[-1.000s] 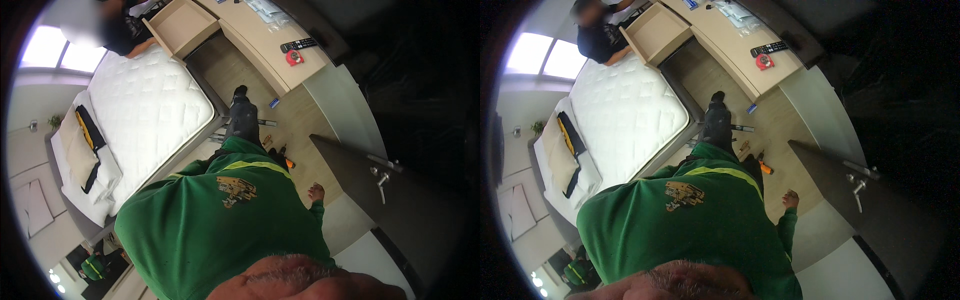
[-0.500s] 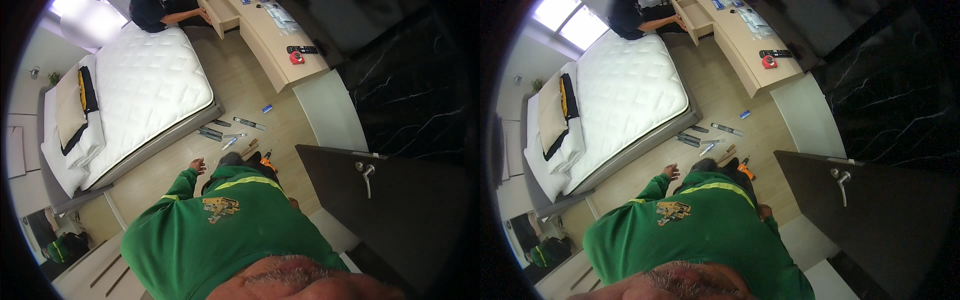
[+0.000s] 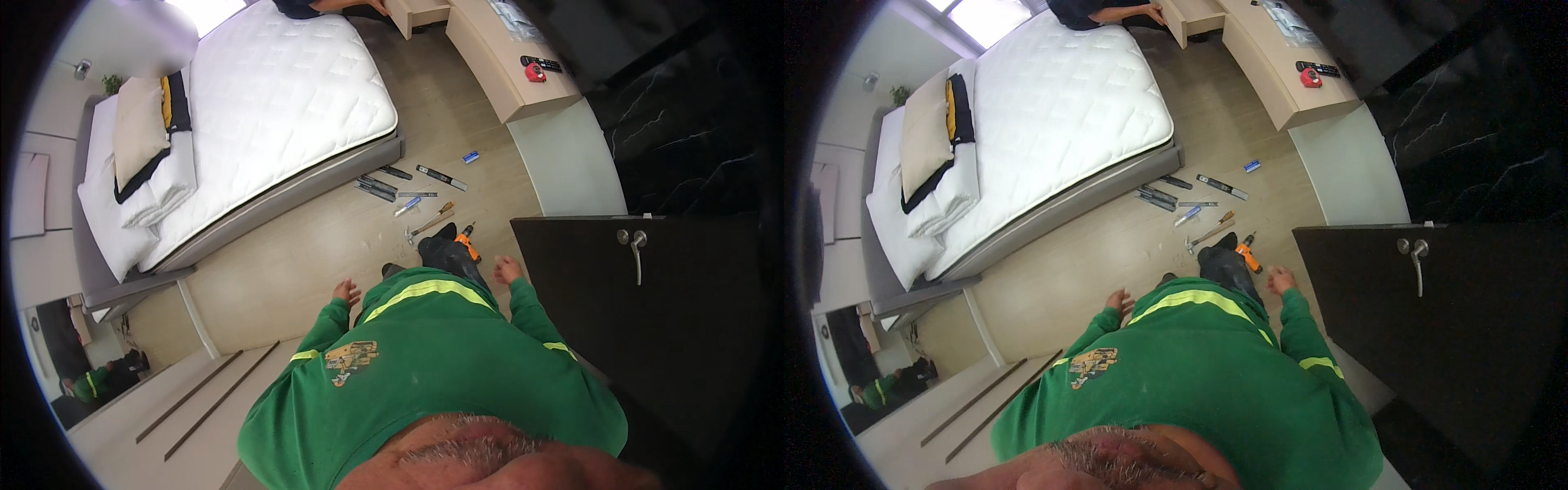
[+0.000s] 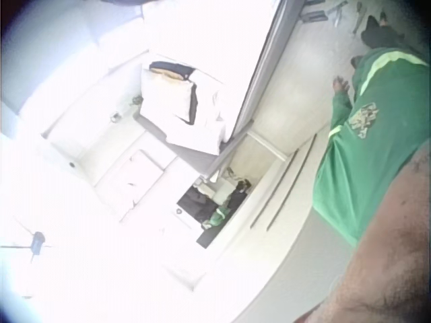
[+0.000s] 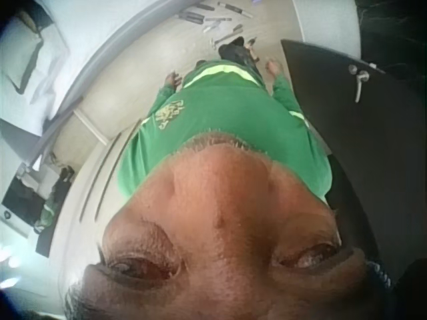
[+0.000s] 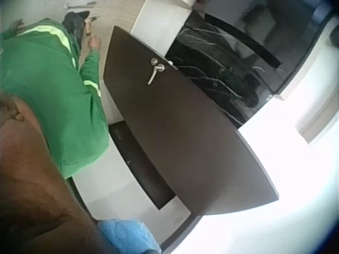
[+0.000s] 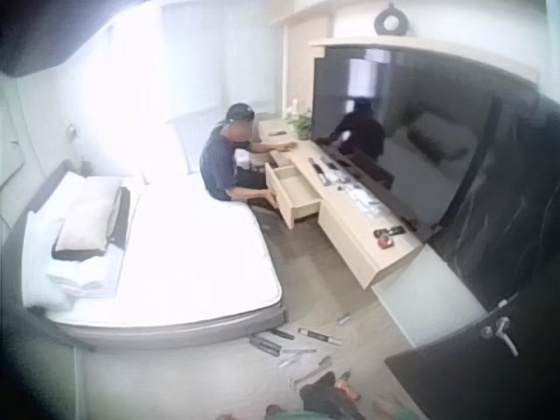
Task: The person assembles a wooden drawer by attaching metal slides using a cordless drill and screws. They then lift the drawer and install it into a cabinet unit with assistance from another person.
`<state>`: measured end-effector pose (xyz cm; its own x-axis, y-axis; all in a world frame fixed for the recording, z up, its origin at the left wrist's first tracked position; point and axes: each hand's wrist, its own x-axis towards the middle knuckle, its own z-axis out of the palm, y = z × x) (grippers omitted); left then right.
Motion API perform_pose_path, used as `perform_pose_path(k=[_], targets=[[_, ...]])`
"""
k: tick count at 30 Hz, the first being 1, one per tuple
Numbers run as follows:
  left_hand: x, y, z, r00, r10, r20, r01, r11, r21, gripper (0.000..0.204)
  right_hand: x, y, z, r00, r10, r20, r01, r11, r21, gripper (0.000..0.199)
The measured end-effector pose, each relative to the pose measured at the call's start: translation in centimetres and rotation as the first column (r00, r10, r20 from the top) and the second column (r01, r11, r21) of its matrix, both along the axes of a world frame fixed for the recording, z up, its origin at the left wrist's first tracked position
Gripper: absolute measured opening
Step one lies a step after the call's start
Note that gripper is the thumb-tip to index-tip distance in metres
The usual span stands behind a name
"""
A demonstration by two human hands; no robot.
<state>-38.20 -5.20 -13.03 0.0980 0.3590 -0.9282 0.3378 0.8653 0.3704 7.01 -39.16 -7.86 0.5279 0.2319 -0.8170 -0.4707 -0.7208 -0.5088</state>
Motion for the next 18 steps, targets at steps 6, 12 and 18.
perform_pose_path(k=[6, 12, 18], targets=[[-11.9, -6.2, -0.2, 0.970, 0.091, -0.227, -0.135, 0.974, -0.182, 0.060, -5.8, 5.4, 1.9, 0.984, 0.178, 0.000, -0.178, 0.980, 0.088, 0.029], [-11.6, -7.0, -1.2, 0.968, 0.237, -0.084, -0.245, 0.962, -0.119, 0.057, -4.9, 0.6, -4.9, 0.993, 0.076, -0.090, -0.073, 0.997, 0.032, 0.029], [-7.1, -6.4, -0.3, 0.923, 0.384, -0.022, -0.385, 0.922, -0.029, 0.055, -2.2, 1.5, -2.5, 0.977, 0.185, -0.107, -0.203, 0.961, -0.190, 0.030]])
